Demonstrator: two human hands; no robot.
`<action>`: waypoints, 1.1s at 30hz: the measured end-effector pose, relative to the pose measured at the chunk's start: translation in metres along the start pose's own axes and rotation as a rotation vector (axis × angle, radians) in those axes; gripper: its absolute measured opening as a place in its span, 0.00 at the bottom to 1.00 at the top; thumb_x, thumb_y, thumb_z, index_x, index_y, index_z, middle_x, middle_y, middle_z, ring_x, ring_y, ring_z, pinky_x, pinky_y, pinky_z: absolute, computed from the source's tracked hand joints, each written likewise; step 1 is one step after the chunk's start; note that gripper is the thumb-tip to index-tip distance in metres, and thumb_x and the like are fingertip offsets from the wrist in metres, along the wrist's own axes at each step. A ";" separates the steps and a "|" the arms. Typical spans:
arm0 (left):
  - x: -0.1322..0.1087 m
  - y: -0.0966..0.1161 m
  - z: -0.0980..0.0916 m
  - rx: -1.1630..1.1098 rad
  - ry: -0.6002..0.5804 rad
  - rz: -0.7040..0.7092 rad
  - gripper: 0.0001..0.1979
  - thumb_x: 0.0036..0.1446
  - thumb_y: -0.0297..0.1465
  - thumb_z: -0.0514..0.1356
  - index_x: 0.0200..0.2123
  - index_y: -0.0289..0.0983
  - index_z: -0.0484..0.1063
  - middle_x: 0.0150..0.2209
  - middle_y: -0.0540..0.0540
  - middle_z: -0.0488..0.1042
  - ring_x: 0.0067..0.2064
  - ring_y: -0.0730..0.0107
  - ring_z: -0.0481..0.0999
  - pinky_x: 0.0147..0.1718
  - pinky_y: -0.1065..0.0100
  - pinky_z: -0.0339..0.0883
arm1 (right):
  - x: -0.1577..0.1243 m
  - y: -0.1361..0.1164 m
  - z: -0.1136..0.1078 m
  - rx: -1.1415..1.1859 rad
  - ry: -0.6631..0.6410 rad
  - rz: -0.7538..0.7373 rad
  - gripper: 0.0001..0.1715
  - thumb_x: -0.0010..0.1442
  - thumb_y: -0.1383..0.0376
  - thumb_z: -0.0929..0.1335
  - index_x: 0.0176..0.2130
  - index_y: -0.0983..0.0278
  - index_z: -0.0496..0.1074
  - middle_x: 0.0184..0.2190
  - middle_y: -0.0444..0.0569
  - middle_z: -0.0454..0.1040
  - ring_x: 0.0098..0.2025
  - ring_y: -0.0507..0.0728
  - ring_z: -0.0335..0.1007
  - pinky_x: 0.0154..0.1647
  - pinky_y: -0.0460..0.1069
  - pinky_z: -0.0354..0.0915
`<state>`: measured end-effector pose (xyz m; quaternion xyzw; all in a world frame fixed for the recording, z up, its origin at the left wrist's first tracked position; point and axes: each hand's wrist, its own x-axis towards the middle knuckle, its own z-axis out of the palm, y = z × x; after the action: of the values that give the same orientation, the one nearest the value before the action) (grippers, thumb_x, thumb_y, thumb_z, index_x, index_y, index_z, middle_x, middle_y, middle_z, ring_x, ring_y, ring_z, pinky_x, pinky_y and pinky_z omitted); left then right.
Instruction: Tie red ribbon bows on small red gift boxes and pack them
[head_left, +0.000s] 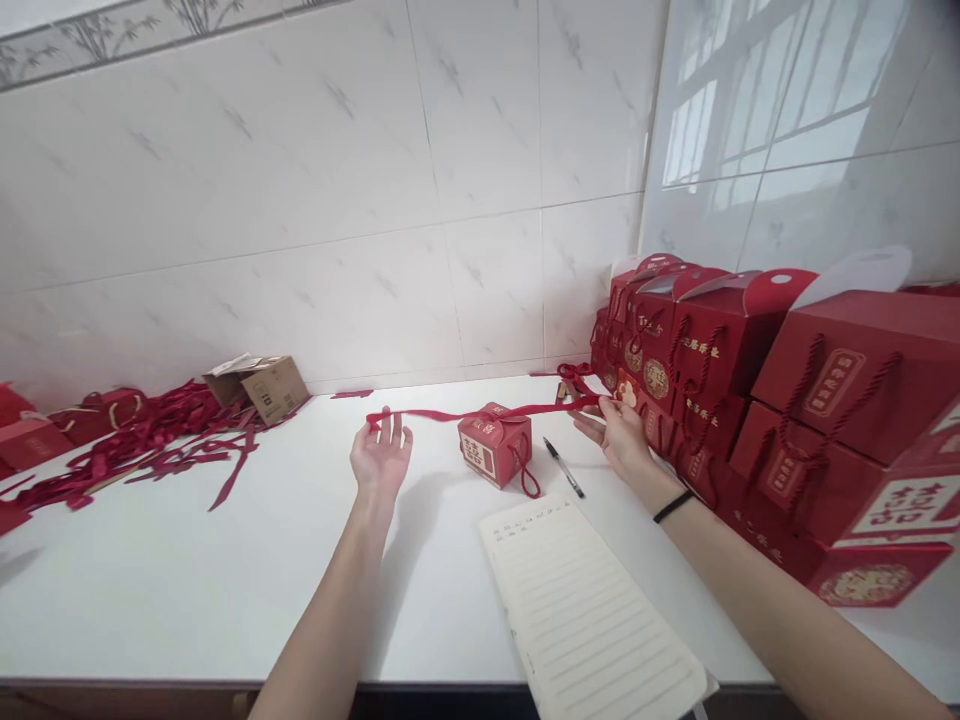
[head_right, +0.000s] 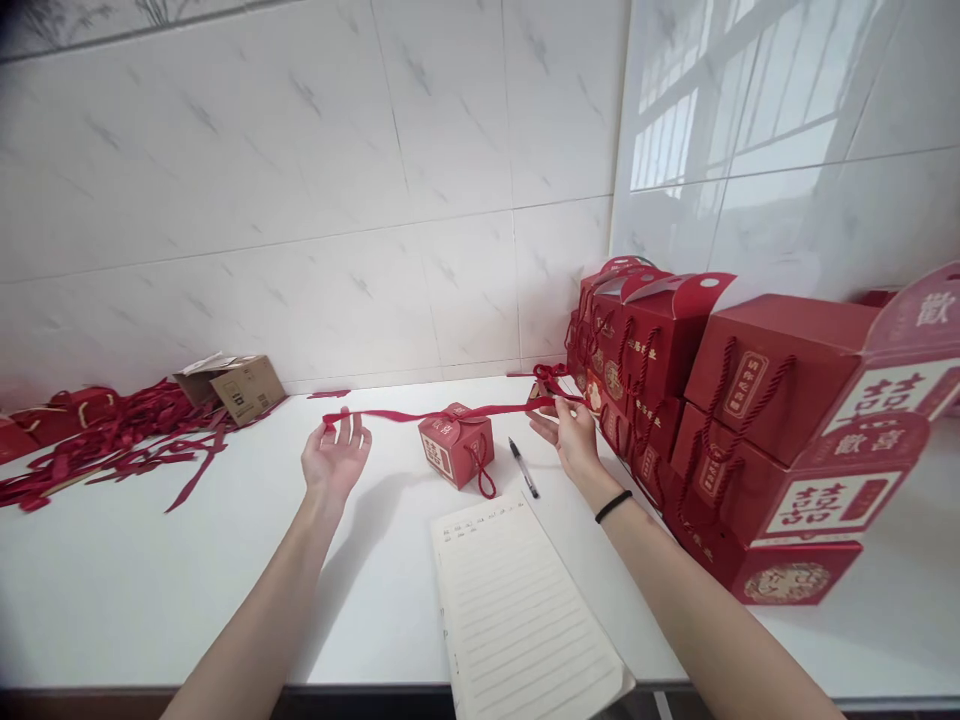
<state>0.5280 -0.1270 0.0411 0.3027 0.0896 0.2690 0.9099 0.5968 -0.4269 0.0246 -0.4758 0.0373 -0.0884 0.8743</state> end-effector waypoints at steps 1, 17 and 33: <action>0.001 0.004 -0.001 0.023 0.018 0.001 0.04 0.48 0.29 0.56 0.25 0.38 0.62 0.36 0.48 0.72 0.40 0.71 0.73 0.35 0.70 0.66 | 0.003 -0.003 0.004 -0.018 -0.006 0.000 0.10 0.59 0.68 0.67 0.30 0.62 0.59 0.23 0.40 0.69 0.26 0.51 0.75 0.29 0.45 0.75; -0.029 0.125 0.092 0.572 -0.291 0.169 0.09 0.47 0.31 0.57 0.32 0.34 0.74 0.40 0.44 0.73 0.38 0.68 0.70 0.32 0.70 0.60 | -0.029 -0.090 0.153 -0.380 -0.488 -0.213 0.07 0.58 0.75 0.65 0.29 0.66 0.64 0.28 0.47 0.70 0.29 0.52 0.72 0.20 0.44 0.72; -0.084 0.169 0.090 1.442 -0.264 0.567 0.06 0.45 0.30 0.56 0.27 0.35 0.70 0.31 0.45 0.73 0.37 0.63 0.72 0.36 0.63 0.63 | -0.115 -0.112 0.187 -0.535 -1.320 -0.118 0.21 0.65 0.51 0.59 0.38 0.66 0.67 0.15 0.41 0.63 0.17 0.51 0.66 0.21 0.47 0.71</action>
<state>0.4135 -0.1045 0.2144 0.8592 0.0526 0.3285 0.3886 0.4986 -0.3106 0.2178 -0.6294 -0.5052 0.1829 0.5614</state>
